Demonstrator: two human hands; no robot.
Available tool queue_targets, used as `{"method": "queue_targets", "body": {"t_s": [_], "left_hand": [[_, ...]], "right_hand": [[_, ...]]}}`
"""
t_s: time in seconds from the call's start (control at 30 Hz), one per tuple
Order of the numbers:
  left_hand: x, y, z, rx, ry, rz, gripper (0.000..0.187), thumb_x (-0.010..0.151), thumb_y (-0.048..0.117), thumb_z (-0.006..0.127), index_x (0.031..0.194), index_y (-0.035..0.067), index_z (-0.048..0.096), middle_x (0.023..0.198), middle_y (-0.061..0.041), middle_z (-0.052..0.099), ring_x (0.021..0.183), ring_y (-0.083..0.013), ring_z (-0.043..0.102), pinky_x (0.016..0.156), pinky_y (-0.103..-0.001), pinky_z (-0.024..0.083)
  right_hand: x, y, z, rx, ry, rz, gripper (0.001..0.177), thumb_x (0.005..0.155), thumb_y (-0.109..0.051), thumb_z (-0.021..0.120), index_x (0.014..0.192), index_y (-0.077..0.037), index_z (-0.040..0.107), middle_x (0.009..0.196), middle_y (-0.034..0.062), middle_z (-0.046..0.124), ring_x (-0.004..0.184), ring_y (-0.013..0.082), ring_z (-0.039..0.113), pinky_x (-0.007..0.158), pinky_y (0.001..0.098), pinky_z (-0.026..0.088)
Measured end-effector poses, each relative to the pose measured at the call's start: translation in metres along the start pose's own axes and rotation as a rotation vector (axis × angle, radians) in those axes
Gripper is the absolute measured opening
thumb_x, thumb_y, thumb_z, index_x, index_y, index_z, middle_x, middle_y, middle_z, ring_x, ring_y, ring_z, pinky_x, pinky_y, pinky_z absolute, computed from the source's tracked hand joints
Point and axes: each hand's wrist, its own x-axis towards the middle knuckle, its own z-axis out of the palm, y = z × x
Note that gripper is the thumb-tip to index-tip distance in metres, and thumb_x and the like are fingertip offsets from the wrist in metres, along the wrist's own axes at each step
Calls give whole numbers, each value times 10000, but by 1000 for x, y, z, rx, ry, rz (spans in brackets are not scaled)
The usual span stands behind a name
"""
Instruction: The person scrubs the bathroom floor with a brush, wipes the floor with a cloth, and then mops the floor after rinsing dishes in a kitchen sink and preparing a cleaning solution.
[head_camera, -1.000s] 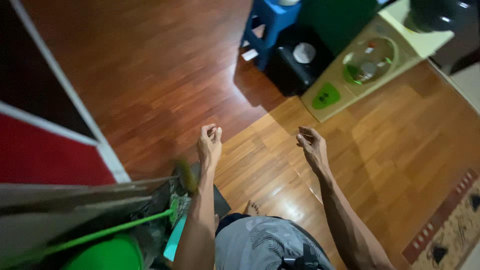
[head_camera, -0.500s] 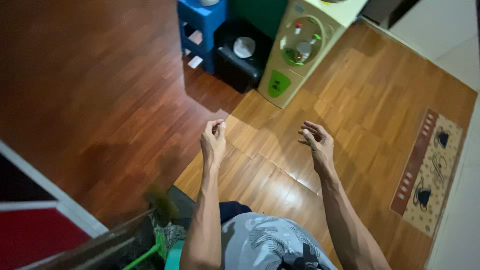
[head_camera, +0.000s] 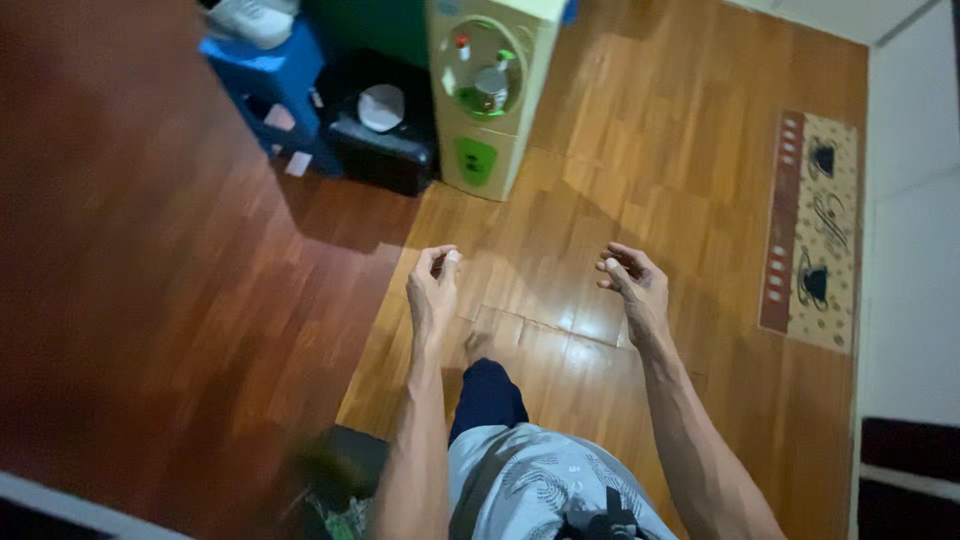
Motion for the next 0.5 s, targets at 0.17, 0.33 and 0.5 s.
{"method": "queue_targets", "body": {"t_s": [0.17,0.33,0.5], "left_hand": [[40,16,62,-81,-142,-18,203,981,169,649,1097,11,703,951,-113,780,887,-174,750,805,-308,572],[99,28,140,-148,-269,-30,208,1000,148,619,1108,-15,691,974,-116,772,904,-179,749,813,-305,573],[169,33,239,-197,-406,-35,220,997,153,617,1122,-17,682,972,-101,766,897,-171,740,817,-294,583]], "right_hand": [[34,3,-37,-1,114,20,432,957,-166,680,1336,30,611,1253,172,679,1092,223,702,840,342,621],[87,4,-76,14,240,28,412,963,-155,680,1327,30,628,1248,174,689,1084,233,700,827,344,602],[146,-9,-118,-97,371,95,390,963,-157,668,1320,-5,635,1236,146,704,1091,216,711,836,332,629]]}}
